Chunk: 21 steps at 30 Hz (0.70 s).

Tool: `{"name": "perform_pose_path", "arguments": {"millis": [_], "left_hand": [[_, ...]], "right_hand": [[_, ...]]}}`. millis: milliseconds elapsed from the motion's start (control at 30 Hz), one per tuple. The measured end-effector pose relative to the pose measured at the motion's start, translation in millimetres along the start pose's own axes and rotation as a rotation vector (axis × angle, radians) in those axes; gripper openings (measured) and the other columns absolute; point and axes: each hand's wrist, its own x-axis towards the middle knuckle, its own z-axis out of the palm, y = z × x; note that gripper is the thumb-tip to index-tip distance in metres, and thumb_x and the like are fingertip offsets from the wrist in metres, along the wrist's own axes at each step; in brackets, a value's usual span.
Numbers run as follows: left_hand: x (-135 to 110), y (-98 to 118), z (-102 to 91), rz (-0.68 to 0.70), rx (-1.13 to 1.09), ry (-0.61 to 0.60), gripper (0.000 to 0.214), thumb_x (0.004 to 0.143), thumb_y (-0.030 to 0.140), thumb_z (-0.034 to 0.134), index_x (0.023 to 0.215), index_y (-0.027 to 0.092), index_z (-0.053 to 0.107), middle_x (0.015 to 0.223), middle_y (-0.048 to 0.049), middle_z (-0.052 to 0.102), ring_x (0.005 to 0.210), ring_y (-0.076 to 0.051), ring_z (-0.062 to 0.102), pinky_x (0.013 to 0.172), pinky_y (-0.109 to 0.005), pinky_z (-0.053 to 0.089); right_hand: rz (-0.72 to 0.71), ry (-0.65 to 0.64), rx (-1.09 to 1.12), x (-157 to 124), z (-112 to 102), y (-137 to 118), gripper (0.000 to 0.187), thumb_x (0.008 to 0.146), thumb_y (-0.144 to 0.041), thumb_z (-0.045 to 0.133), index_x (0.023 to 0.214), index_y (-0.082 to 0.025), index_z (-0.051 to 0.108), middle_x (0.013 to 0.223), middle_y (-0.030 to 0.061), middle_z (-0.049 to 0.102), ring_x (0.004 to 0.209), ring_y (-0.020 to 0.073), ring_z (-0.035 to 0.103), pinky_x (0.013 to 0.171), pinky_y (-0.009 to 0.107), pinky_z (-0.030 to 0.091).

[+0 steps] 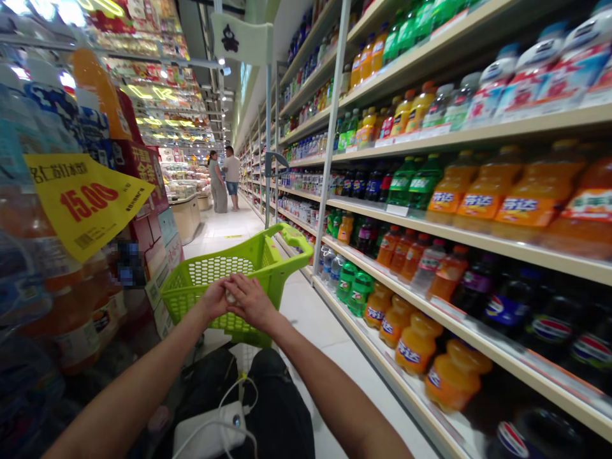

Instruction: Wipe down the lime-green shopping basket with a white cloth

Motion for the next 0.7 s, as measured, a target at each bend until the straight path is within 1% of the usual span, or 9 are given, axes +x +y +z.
{"name": "perform_pose_path", "arguments": {"millis": [200,233,300,333,400,467,533,600,700], "left_hand": [[24,-8,12.1,0.047,0.065,0.08,0.016,0.075,0.017,0.049,0.085,0.012,0.06,0.077,-0.0073,0.068,0.072,-0.015,0.065,0.065,-0.026,0.053],[28,-8,13.3,0.05,0.074,0.095,0.02,0.075,0.019,0.049,0.09,0.013,0.06,0.084,-0.0083,0.068,0.076,-0.016,0.065,0.068,-0.028,0.053],[35,-6,12.8,0.103,0.205,0.193,0.031,0.077,0.025,0.049,0.106,0.016,0.056,0.105,-0.0101,0.065,0.094,-0.02,0.063,0.078,-0.034,0.051],[39,-5,10.2,0.16,0.353,0.269,0.038,0.077,0.027,0.049,0.114,0.018,0.051,0.117,-0.0107,0.06,0.106,-0.022,0.058,0.085,-0.038,0.048],[43,-3,-0.9,0.295,0.795,0.414,0.053,0.076,0.026,0.05,0.127,0.019,0.041,0.138,-0.0114,0.042,0.127,-0.025,0.039,0.101,-0.041,0.035],[46,-4,-18.6,0.355,1.277,0.462,0.063,0.074,0.022,0.051,0.134,0.015,0.033,0.148,-0.013,0.023,0.136,-0.024,0.018,0.11,-0.042,0.017],[47,-8,-38.6,0.255,1.633,0.435,0.067,0.076,0.024,0.049,0.138,0.014,0.026,0.15,-0.0138,0.014,0.138,-0.026,0.009,0.11,-0.051,0.007],[47,-14,-55.6,0.131,1.854,0.384,0.071,0.077,0.027,0.048,0.14,0.015,0.02,0.15,-0.0141,0.011,0.138,-0.028,0.007,0.107,-0.058,0.004],[45,-21,-68.9,0.141,2.055,0.335,0.078,0.074,0.028,0.05,0.142,0.017,0.013,0.15,-0.0121,0.005,0.138,-0.028,0.003,0.105,-0.061,0.004]], "right_hand": [[-0.156,0.009,-0.012,-4,-3,33,0.054,0.076,-0.011,0.045,0.131,-0.015,0.043,0.138,0.0145,0.04,0.132,0.0219,0.029,0.102,0.044,0.035],[-0.157,0.011,-0.032,-4,-6,41,0.054,0.077,-0.008,0.042,0.13,-0.016,0.043,0.138,0.0128,0.041,0.132,0.0202,0.029,0.102,0.042,0.035],[-0.058,0.054,-0.112,-4,-16,63,0.053,0.079,-0.005,0.036,0.13,-0.017,0.044,0.137,0.0105,0.043,0.132,0.0185,0.03,0.103,0.041,0.035],[0.053,0.102,-0.173,-3,-22,76,0.052,0.081,-0.005,0.034,0.13,-0.017,0.044,0.138,0.0108,0.042,0.132,0.0193,0.029,0.104,0.043,0.033],[0.31,0.17,-0.314,-2,-34,101,0.051,0.081,-0.007,0.035,0.131,-0.014,0.043,0.142,0.0135,0.035,0.134,0.0239,0.024,0.105,0.049,0.028],[0.48,0.106,-0.416,-3,-40,121,0.05,0.082,-0.011,0.038,0.131,-0.011,0.042,0.143,0.0157,0.031,0.134,0.0292,0.022,0.104,0.055,0.025],[0.515,-0.018,-0.458,-4,-37,131,0.05,0.082,-0.014,0.039,0.131,-0.013,0.042,0.143,0.0146,0.033,0.133,0.031,0.025,0.102,0.057,0.024],[0.455,-0.098,-0.467,-3,-25,130,0.049,0.082,-0.015,0.039,0.131,-0.015,0.043,0.141,0.0124,0.036,0.131,0.0305,0.027,0.103,0.055,0.024],[0.358,-0.112,-0.476,1,-5,119,0.046,0.084,-0.016,0.039,0.13,-0.016,0.045,0.141,0.0106,0.037,0.131,0.0305,0.027,0.104,0.055,0.021]]}}
